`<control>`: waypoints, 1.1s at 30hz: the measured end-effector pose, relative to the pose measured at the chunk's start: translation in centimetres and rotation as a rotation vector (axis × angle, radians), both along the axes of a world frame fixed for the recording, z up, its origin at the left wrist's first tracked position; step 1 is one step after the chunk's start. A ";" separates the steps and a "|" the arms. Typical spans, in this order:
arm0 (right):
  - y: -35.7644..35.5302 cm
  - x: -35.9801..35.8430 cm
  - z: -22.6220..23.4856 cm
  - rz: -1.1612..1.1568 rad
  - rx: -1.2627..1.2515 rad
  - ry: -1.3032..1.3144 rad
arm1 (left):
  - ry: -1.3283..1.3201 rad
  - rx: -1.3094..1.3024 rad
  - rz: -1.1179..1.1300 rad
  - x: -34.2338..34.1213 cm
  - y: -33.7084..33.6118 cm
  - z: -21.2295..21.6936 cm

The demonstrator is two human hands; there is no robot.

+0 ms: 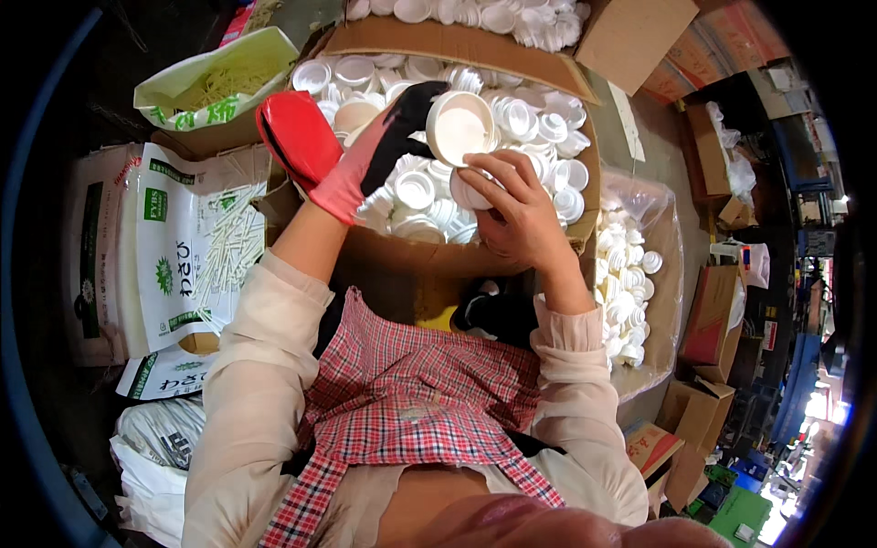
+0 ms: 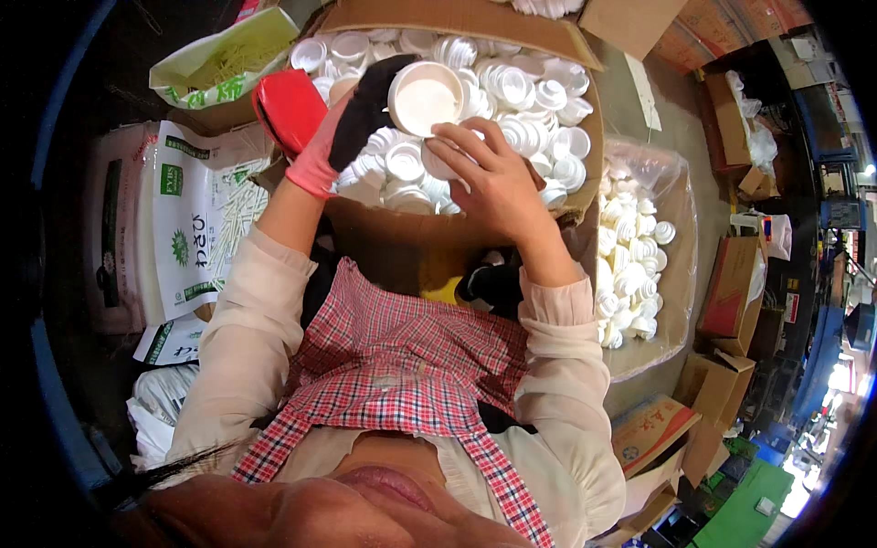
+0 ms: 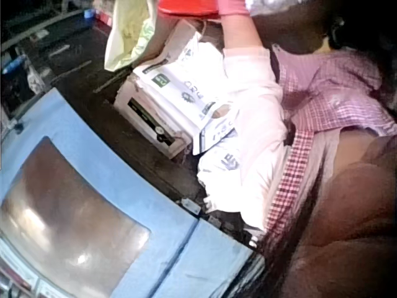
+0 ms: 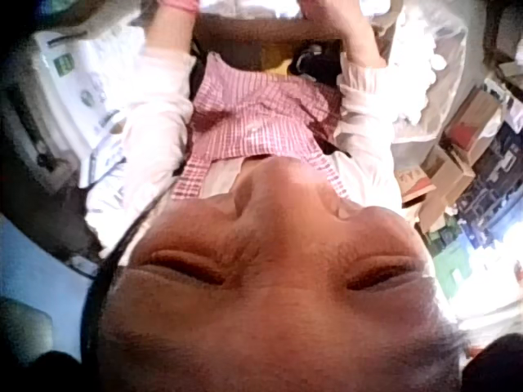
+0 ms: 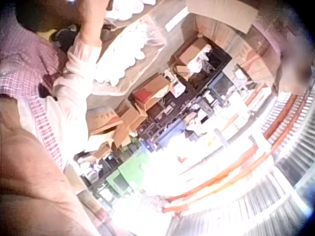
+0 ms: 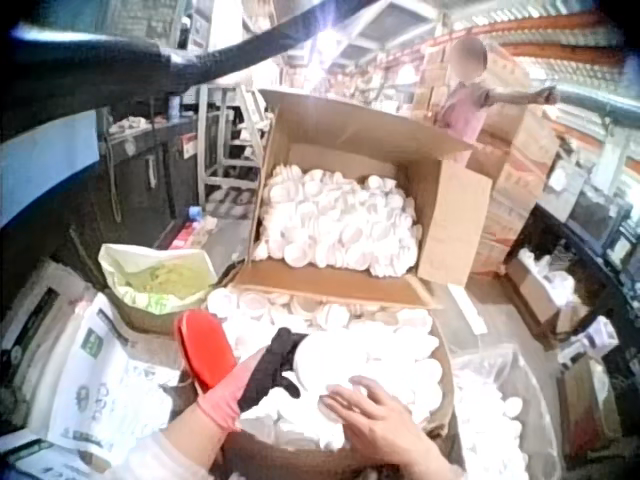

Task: The person sits on the floor and repeatedly picks up white plastic cup halves, aligns them, and presses them together to form complete cups. The person places the assembled cups into a cardboard box and occasionally reaches for additional parts from nearby bags.

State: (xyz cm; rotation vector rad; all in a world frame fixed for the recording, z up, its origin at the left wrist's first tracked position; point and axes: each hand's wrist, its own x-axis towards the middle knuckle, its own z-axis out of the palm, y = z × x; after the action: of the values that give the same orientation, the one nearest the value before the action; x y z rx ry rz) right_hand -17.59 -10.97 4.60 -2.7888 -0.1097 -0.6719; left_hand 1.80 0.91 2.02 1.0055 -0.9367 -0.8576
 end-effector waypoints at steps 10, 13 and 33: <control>0.0 -0.3 0.5 0.229 1.490 -0.166 | 0.210 -0.391 -0.039 -0.8 -1.8 -2.4; -1.0 -0.2 -0.1 0.197 1.719 -0.188 | 0.968 -0.284 -0.449 0.2 -0.6 -0.3; -0.1 -0.5 0.5 -0.064 0.873 -0.207 | 0.154 -0.230 -0.027 -2.5 0.0 -1.6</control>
State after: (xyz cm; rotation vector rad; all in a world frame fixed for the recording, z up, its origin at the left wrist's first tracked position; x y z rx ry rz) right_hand -18.07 -11.08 5.14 -1.8910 0.1925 -0.7812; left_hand -0.69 0.88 0.38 0.7204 -0.8959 -0.8172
